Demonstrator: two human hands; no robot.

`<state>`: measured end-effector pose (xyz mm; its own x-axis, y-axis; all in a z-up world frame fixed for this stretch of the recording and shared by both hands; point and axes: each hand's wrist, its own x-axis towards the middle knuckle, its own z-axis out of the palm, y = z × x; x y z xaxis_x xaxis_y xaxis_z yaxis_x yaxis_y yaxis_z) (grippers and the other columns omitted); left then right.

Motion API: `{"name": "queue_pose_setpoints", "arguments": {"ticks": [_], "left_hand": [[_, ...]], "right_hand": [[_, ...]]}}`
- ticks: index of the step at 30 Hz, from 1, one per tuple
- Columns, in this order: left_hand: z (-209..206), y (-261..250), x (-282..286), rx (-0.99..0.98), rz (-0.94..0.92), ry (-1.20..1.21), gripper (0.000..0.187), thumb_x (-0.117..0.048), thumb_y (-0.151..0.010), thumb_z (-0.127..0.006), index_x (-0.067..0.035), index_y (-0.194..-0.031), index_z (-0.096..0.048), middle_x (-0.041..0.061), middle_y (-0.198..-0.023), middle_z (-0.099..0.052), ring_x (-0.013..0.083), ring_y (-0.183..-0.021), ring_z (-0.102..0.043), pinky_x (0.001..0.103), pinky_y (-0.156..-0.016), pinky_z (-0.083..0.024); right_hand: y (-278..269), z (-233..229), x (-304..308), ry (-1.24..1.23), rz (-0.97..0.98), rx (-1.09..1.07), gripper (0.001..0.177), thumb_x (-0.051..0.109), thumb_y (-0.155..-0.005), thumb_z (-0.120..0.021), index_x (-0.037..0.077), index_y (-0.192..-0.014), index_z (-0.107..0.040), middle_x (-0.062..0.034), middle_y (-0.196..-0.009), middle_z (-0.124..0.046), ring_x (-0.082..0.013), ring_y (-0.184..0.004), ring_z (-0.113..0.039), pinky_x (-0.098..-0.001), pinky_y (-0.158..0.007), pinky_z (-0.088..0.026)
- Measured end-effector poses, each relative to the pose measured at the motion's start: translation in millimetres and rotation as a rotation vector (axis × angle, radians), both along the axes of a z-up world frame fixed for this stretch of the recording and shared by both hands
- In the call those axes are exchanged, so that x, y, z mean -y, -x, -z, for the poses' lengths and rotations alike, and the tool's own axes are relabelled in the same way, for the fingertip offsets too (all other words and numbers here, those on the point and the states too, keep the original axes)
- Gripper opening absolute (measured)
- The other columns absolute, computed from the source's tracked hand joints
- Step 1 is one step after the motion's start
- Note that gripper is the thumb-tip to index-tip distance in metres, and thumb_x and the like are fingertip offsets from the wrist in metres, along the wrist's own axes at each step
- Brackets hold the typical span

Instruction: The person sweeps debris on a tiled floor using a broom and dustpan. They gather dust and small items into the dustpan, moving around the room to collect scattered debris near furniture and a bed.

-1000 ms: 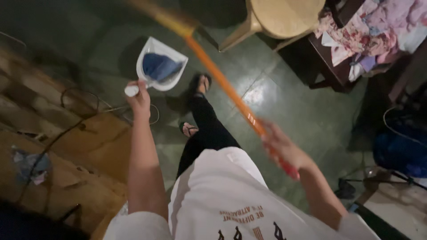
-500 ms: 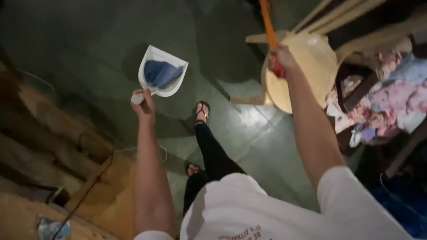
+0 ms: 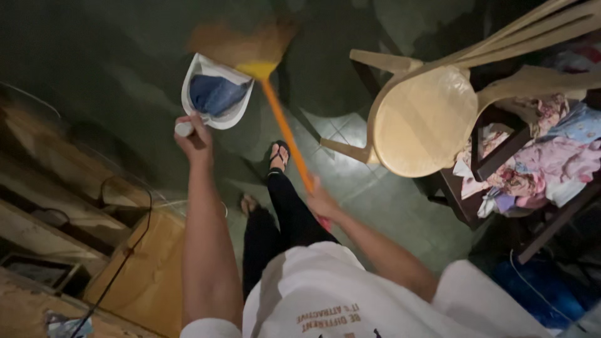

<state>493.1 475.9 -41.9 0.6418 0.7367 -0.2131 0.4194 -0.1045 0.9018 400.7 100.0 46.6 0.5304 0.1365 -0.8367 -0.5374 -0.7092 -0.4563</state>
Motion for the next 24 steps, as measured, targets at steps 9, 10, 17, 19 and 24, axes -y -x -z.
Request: {"name": "queue_pose_setpoints", "arguments": {"ticks": [9, 10, 17, 19, 24], "left_hand": [[-25, -5, 14, -0.072, 0.012, -0.043, 0.026, -0.020, -0.101, -0.065, -0.001, -0.086, -0.055, 0.007, -0.076, -0.062, 0.0165, -0.071, -0.057, 0.034, -0.066, -0.050], [-30, -5, 15, -0.129, -0.003, -0.011, 0.026, -0.020, -0.101, -0.064, -0.002, -0.086, -0.054, 0.006, -0.075, -0.060, 0.0161, -0.069, -0.056, 0.034, -0.065, -0.050], [8, -2, 1, 0.046, 0.021, 0.028, 0.024, -0.019, -0.105, -0.064, -0.002, -0.093, -0.054, 0.009, -0.074, -0.062, 0.0177, -0.060, -0.060, 0.034, -0.053, -0.051], [11, -4, -8, 0.068, -0.014, 0.296, 0.022, -0.020, -0.104, -0.063, -0.001, -0.096, -0.053, 0.009, -0.073, -0.062, 0.0174, -0.054, -0.061, 0.034, -0.047, -0.050], [-31, -27, -30, -0.027, -0.099, 0.463, 0.018, -0.018, -0.101, -0.063, -0.002, -0.100, -0.054, 0.008, -0.077, -0.062, 0.0171, -0.058, -0.060, 0.033, -0.052, -0.050]], "right_hand": [[-65, -187, 37, -0.184, -0.097, 0.363, 0.045, 0.023, -0.113, -0.051, 0.022, -0.153, -0.030, -0.0124, -0.097, -0.055, -0.0242, -0.082, -0.057, -0.0383, -0.067, -0.049], [-70, -172, 29, -0.397, -0.316, 0.892, 0.033, 0.018, -0.127, -0.049, 0.016, -0.152, -0.027, -0.0180, -0.113, -0.054, -0.0297, -0.105, -0.062, -0.0429, -0.081, -0.050], [-40, -88, -39, -0.205, -0.213, 0.545, 0.057, 0.013, -0.104, -0.059, 0.013, -0.154, -0.031, -0.0151, -0.097, -0.061, -0.0240, -0.084, -0.063, -0.0366, -0.070, -0.054], [-35, -119, -20, -0.284, -0.385, 1.058, 0.056, 0.010, -0.107, -0.062, 0.011, -0.153, -0.030, -0.0164, -0.103, -0.062, -0.0224, -0.090, -0.064, -0.0337, -0.073, -0.055], [-69, -251, 17, -0.127, 0.426, -0.246, 0.066, 0.016, -0.096, -0.059, 0.026, -0.154, -0.030, -0.0002, -0.068, -0.046, -0.0095, -0.049, -0.039, -0.0251, -0.042, -0.034]]}}
